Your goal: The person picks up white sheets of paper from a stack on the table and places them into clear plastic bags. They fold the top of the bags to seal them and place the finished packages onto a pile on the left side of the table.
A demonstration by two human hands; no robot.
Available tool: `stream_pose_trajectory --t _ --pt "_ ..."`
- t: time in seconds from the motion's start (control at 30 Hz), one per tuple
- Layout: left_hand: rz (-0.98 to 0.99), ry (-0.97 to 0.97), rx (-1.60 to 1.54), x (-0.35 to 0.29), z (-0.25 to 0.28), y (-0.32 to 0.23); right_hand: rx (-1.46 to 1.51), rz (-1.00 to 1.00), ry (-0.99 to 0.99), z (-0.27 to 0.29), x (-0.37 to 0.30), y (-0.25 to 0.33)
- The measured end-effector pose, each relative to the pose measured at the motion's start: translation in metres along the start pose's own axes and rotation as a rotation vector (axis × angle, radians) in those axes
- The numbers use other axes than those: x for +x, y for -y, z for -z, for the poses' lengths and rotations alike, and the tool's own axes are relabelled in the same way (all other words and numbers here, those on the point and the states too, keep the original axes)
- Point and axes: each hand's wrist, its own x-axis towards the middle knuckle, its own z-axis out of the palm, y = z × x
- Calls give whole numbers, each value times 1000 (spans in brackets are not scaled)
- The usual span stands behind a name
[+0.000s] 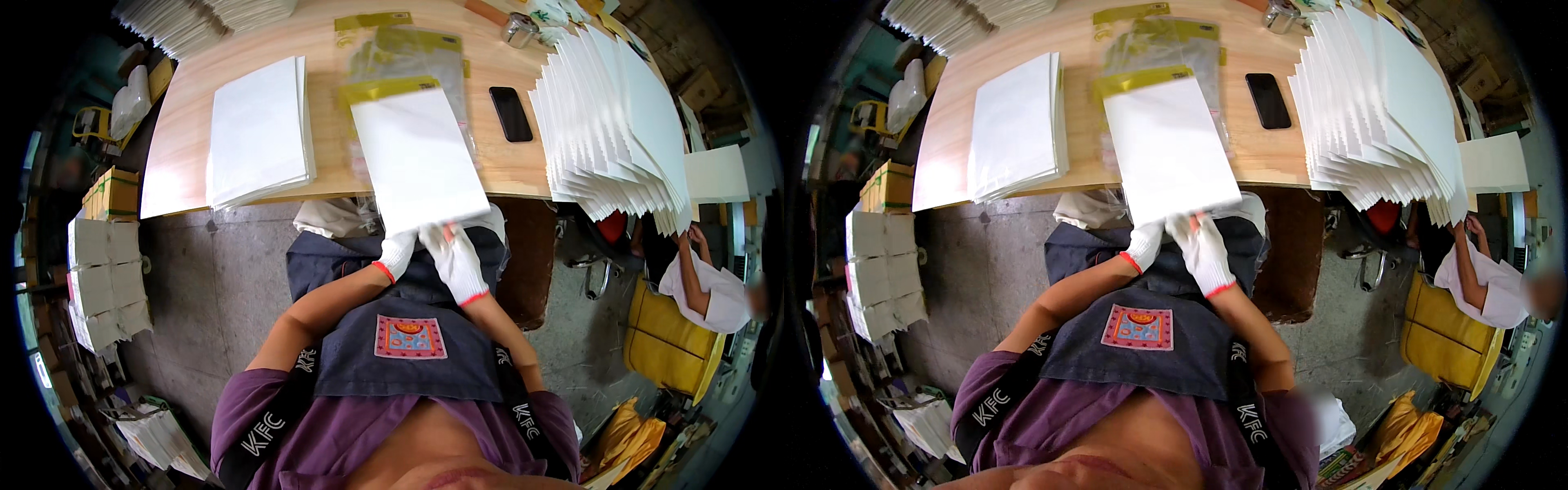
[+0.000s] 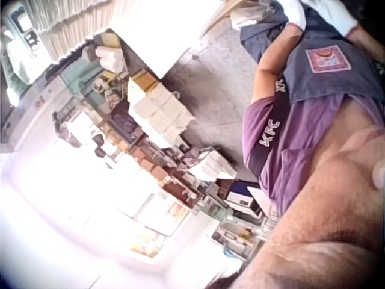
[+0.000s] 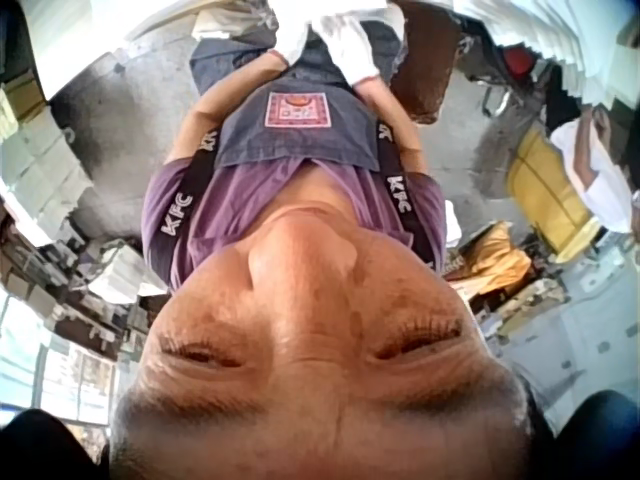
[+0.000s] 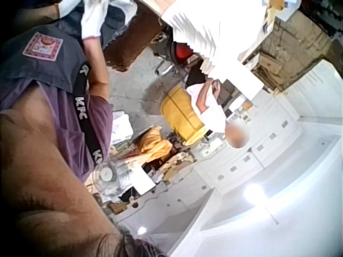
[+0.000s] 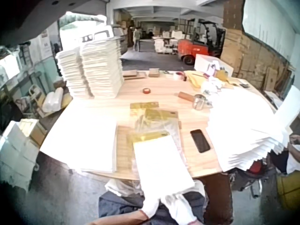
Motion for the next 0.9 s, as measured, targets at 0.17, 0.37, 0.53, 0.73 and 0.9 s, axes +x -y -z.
stream_pose_trajectory --t 0.17,0.37,0.53,0.73,0.9 --pt "82 49 -281 10 18 -6 -62 -26 62 -27 28 -9" --pt "126 46 -539 -33 65 -48 -1371 30 273 -74 1 7" --pt "-10 -20 -234 -24 98 -52 -2247 705 560 -85 31 -21" --pt "29 76 -183 -21 106 -62 -2338 609 692 -86 54 -31" --pt "58 -37 -327 -38 105 -71 -967 212 221 -66 18 54"
